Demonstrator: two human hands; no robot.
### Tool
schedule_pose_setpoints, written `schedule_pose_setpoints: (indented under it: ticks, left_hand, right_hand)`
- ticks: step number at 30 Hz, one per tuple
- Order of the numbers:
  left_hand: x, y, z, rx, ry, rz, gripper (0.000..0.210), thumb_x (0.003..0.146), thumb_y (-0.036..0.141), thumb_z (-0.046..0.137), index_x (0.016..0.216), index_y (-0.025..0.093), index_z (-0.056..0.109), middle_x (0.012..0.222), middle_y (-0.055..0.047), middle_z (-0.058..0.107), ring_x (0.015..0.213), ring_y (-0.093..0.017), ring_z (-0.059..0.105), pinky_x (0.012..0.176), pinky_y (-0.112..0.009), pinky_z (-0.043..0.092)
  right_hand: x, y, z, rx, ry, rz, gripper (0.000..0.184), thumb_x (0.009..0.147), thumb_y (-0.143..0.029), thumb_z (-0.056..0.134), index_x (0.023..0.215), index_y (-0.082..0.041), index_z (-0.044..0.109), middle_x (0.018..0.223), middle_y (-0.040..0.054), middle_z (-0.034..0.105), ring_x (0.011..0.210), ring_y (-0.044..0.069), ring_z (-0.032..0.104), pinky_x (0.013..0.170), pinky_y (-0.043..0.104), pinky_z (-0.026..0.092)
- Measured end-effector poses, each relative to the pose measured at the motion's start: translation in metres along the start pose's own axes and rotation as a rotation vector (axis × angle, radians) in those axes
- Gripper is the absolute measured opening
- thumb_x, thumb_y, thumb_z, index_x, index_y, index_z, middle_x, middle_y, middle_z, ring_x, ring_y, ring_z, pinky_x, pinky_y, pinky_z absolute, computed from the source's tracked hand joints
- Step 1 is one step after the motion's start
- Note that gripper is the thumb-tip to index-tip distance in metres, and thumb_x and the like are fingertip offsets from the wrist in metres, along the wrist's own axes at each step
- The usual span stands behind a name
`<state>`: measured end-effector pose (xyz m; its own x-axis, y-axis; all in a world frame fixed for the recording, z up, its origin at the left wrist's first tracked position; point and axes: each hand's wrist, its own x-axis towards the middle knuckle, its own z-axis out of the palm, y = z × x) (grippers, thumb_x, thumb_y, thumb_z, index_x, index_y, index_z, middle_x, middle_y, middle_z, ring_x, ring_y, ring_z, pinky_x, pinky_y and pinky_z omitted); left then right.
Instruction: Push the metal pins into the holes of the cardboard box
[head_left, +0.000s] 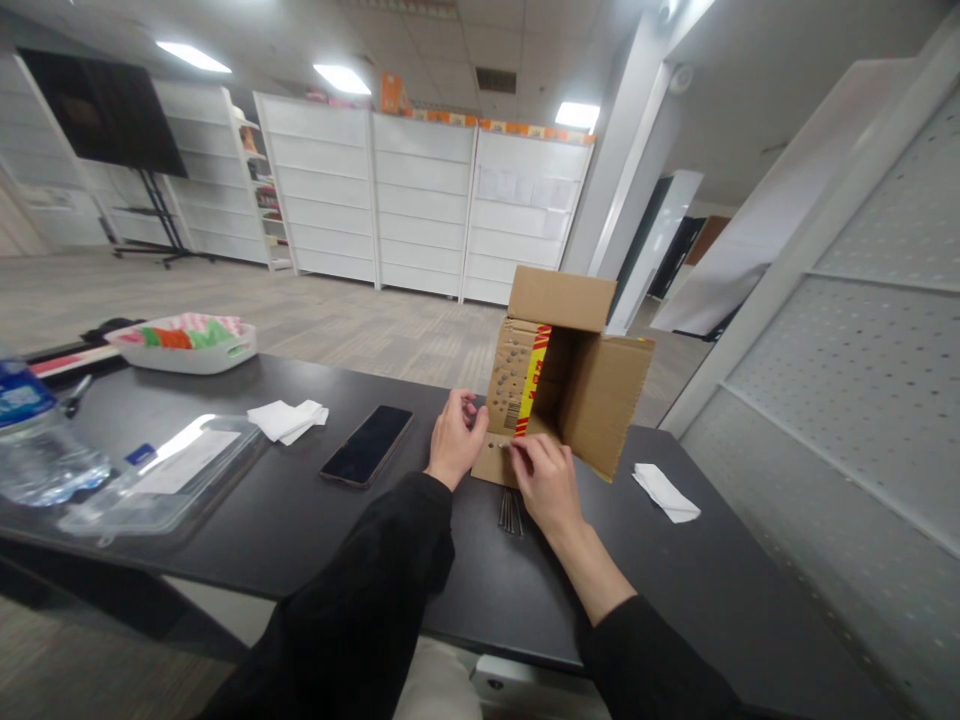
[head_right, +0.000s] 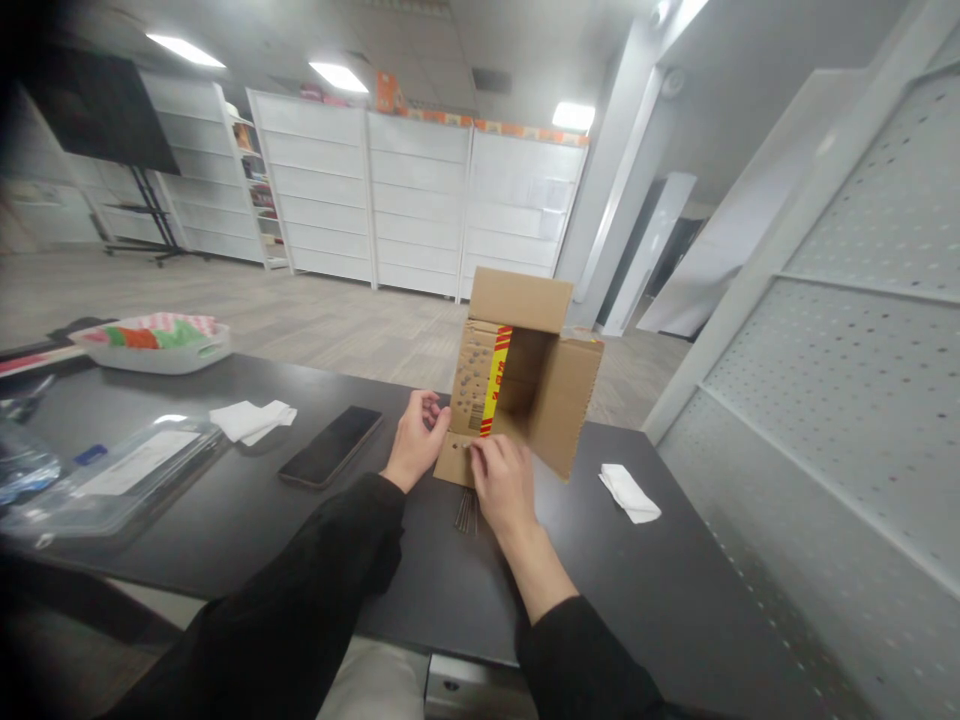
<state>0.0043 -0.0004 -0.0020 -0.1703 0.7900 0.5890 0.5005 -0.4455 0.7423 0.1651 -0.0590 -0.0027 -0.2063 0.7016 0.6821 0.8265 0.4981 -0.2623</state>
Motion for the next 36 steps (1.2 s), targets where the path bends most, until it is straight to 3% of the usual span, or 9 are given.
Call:
schedule_pose_setpoints:
  ticks: [13,16,21,25,36]
  left_hand:
    - [0.0,0.001,-0.002,-0.01,-0.001,-0.011,0.02,0.085,0.032,0.054,0.102,0.022,0.049,0.081,0.0,0.058,0.065,-0.012,0.056,0.067,-0.025,0.045]
    - [0.0,0.002,-0.003,-0.012,-0.003,-0.011,0.02,0.085,0.031,0.054,0.102,0.021,0.049,0.081,0.0,0.058,0.066,-0.012,0.056,0.068,-0.025,0.045]
    - [0.0,0.001,-0.002,-0.019,0.004,-0.002,0.019,0.086,0.03,0.053,0.102,0.021,0.048,0.081,0.0,0.057,0.066,-0.012,0.055,0.068,-0.025,0.045]
    - [0.0,0.0,-0.001,-0.011,0.007,0.003,0.02,0.086,0.03,0.054,0.102,0.021,0.048,0.082,0.001,0.056,0.067,-0.011,0.055,0.069,-0.024,0.045]
    - [0.0,-0.002,-0.001,-0.005,0.001,-0.003,0.02,0.086,0.032,0.053,0.103,0.022,0.048,0.082,0.001,0.057,0.065,-0.011,0.055,0.067,-0.024,0.044]
  right_hand:
    - [-0.002,-0.001,-0.004,0.051,0.045,0.11,0.015,0.086,-0.02,0.049,0.094,-0.02,0.061,0.088,0.0046,0.065,0.083,0.021,0.058,0.076,0.034,0.035]
    - [-0.005,-0.004,-0.011,0.073,-0.045,0.12,0.01,0.083,-0.02,0.052,0.087,-0.021,0.06,0.086,0.0039,0.065,0.085,0.022,0.058,0.077,0.034,0.035]
    - [-0.012,-0.017,-0.027,0.11,-0.318,-0.016,0.003,0.082,-0.022,0.058,0.085,-0.022,0.06,0.091,0.0029,0.065,0.093,0.022,0.056,0.084,0.036,0.034]
    - [-0.018,-0.022,-0.037,0.107,-0.449,-0.063,0.01,0.083,-0.03,0.062,0.089,-0.022,0.062,0.097,0.0035,0.066,0.095,0.022,0.056,0.088,0.04,0.032]
    - [-0.02,-0.024,-0.044,0.093,-0.516,-0.078,0.019,0.08,-0.031,0.065,0.098,-0.022,0.066,0.103,0.0058,0.068,0.1,0.024,0.055,0.09,0.041,0.031]
